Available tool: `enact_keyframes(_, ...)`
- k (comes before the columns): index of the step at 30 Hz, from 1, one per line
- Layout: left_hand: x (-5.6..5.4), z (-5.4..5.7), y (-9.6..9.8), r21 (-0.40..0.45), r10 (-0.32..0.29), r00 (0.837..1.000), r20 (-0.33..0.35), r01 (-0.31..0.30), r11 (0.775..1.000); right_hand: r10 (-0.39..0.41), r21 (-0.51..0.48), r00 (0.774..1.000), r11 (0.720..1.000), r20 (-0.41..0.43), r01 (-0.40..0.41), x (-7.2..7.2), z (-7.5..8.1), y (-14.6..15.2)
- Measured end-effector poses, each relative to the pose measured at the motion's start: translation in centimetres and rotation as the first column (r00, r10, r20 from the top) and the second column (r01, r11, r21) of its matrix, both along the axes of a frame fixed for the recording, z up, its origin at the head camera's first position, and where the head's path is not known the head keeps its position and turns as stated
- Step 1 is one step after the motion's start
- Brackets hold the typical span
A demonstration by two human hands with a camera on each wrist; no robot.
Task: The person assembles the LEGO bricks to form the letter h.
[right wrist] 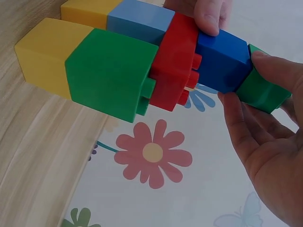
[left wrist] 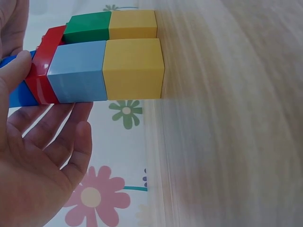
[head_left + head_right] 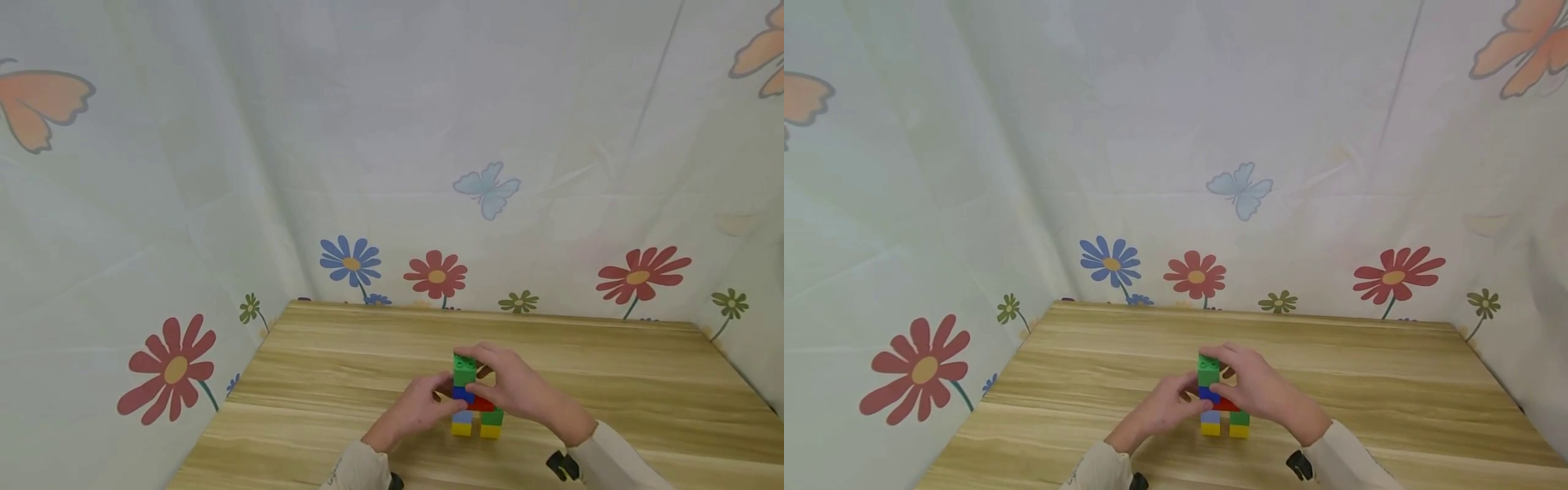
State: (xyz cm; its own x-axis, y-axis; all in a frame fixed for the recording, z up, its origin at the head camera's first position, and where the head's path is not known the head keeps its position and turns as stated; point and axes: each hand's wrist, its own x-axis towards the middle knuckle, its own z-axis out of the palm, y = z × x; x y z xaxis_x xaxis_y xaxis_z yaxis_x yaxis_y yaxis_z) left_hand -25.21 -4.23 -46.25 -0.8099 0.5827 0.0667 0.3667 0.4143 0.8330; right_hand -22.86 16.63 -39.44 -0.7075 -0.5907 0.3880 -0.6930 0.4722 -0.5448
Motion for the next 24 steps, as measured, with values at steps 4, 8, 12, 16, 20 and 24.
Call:
enact_keyframes(4, 0.02, -0.10, 0.00, 0.003, -0.003, 1.000, -0.004, 0.003, 1.000, 0.004, -0.009, 1.000, 1.000, -0.002, -0.004, 0.05, -0.07, 0.00)
enact_keyframes(8, 0.02, -0.08, 0.01, 0.006, -0.006, 1.000, -0.005, 0.006, 1.000, 0.003, -0.010, 1.000, 1.000, -0.014, -0.004, -0.03, -0.22, 0.03)
enact_keyframes(12, -0.01, -0.06, 0.00, 0.013, -0.010, 1.000, -0.001, 0.010, 1.000, -0.005, -0.005, 1.000, 1.000, -0.030, 0.005, -0.02, -0.18, 0.03)
enact_keyframes(16, -0.04, -0.12, -0.02, 0.015, -0.009, 1.000, 0.004, 0.009, 1.000, -0.015, 0.002, 0.999, 1.000, -0.037, 0.015, 0.02, -0.07, 0.00)
enact_keyframes(20, -0.10, -0.20, 0.00, 0.018, -0.012, 1.000, 0.006, 0.012, 1.000, -0.020, 0.005, 1.000, 1.000, -0.019, 0.020, -0.05, -0.07, 0.04)
enact_keyframes(24, -0.14, -0.30, -0.03, 0.020, -0.016, 1.000, 0.009, 0.016, 1.000, -0.025, 0.012, 1.000, 1.000, 0.001, 0.025, -0.07, -0.08, 0.07)
